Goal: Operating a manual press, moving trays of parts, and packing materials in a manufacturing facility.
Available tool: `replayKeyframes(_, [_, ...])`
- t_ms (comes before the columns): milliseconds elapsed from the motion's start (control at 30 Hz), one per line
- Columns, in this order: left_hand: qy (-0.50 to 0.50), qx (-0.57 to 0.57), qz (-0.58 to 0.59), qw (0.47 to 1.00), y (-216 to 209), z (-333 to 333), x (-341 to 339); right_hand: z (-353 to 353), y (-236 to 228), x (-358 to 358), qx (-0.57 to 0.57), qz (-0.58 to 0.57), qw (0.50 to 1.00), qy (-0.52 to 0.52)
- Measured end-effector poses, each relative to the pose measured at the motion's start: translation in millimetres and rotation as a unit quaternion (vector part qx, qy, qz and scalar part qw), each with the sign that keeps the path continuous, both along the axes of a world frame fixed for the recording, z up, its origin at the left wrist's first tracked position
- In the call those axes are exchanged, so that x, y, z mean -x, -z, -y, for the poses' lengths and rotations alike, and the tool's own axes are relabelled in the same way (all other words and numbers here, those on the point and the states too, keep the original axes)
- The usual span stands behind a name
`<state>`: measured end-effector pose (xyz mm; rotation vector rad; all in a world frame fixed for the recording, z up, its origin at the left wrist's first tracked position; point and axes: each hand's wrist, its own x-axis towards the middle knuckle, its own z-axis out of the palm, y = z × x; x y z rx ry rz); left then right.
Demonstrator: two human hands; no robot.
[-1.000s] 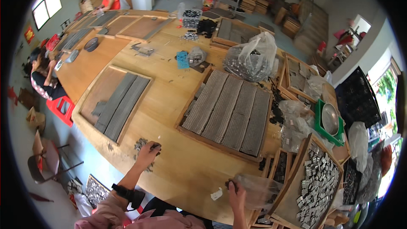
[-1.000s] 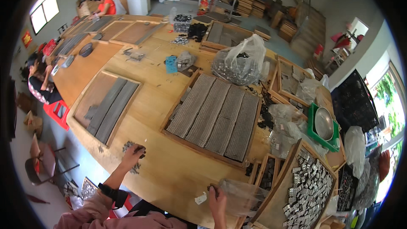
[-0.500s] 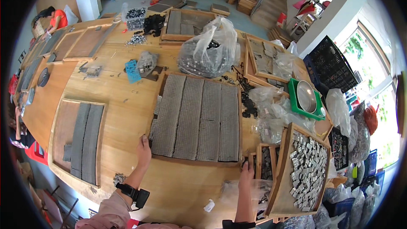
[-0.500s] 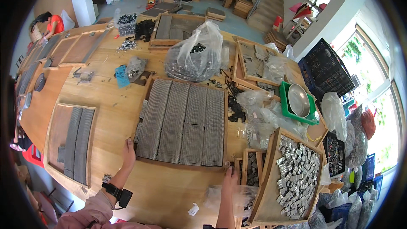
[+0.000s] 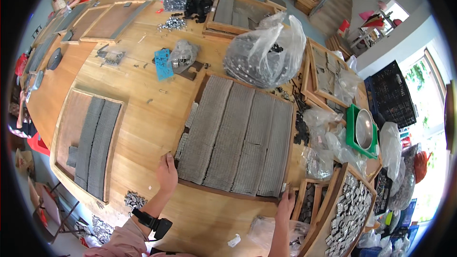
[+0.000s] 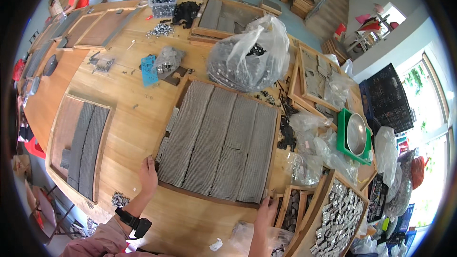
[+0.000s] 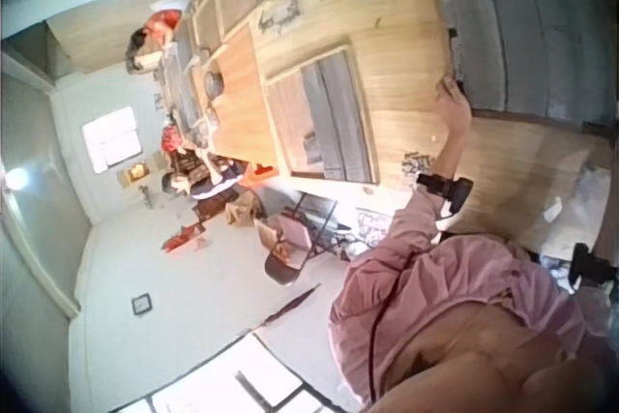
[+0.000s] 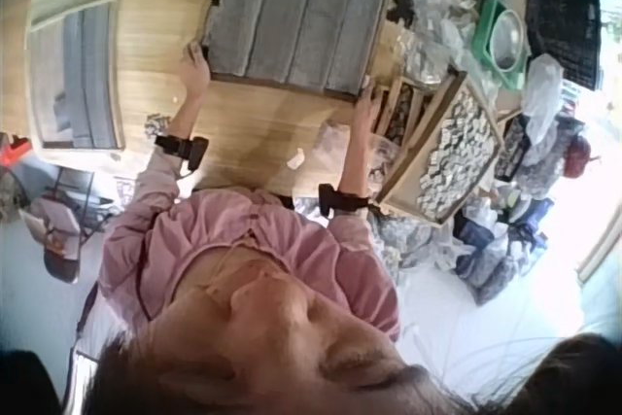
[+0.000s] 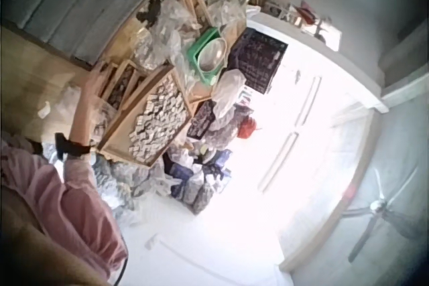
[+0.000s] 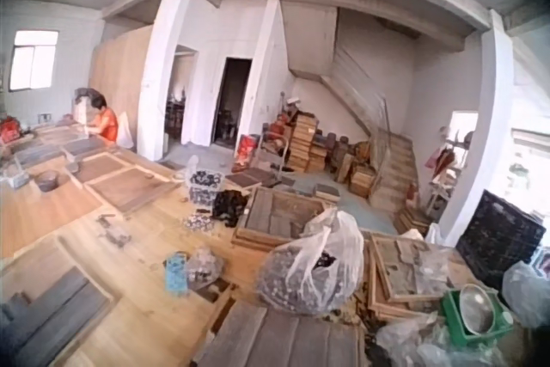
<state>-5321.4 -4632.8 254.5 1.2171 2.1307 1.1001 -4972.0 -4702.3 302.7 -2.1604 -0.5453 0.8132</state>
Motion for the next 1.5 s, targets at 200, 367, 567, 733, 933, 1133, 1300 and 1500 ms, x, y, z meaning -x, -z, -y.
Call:
replayKeyframes(200, [0.032, 0.069, 0.107, 0.991, -3.6, -3.2, 16.1, 11.7, 2.4, 12.8, -0.077, -0.146, 0.984, 0.069])
replayKeyframes(367, [0.099, 0.141, 0.120, 0.978, 0.9, -8.4, 30.8, 21.3, 30.3, 13.2, -0.062, -0.128, 0.981, 0.133])
replayKeyframes(567, [0.119, 0.182, 0.126, 0.968, -56.5, -4.5, 17.1, 32.1, 53.6, -10.3, -0.048, -0.045, 0.994, 0.086])
replayKeyframes(733, [0.141, 0.176, 0.107, 0.968, -41.7, 35.9, 14.9, 24.6, 42.9, -17.2, -0.102, 0.005, 0.992, 0.080])
replayKeyframes(933, [0.118, 0.193, 0.081, 0.971, -26.3, 40.5, 9.2, 10.4, 33.7, -45.2, 0.007, -0.016, 0.999, 0.028])
replayKeyframes(1133, [0.150, 0.259, -0.055, 0.953, -49.6, 32.4, -8.1, -15.8, 12.1, -41.5, 0.002, -0.060, 0.998, 0.008])
replayKeyframes(1300, [0.081, 0.150, -0.033, 0.985, -9.4, 45.9, -7.1, -20.0, -12.3, -50.2, 0.087, -0.004, 0.993, -0.076])
replayKeyframes(1500, [-0.014, 0.048, -0.086, 0.995, -16.4, 46.9, -2.8, -22.8, -67.3, -29.9, 0.104, -0.021, 0.993, -0.057])
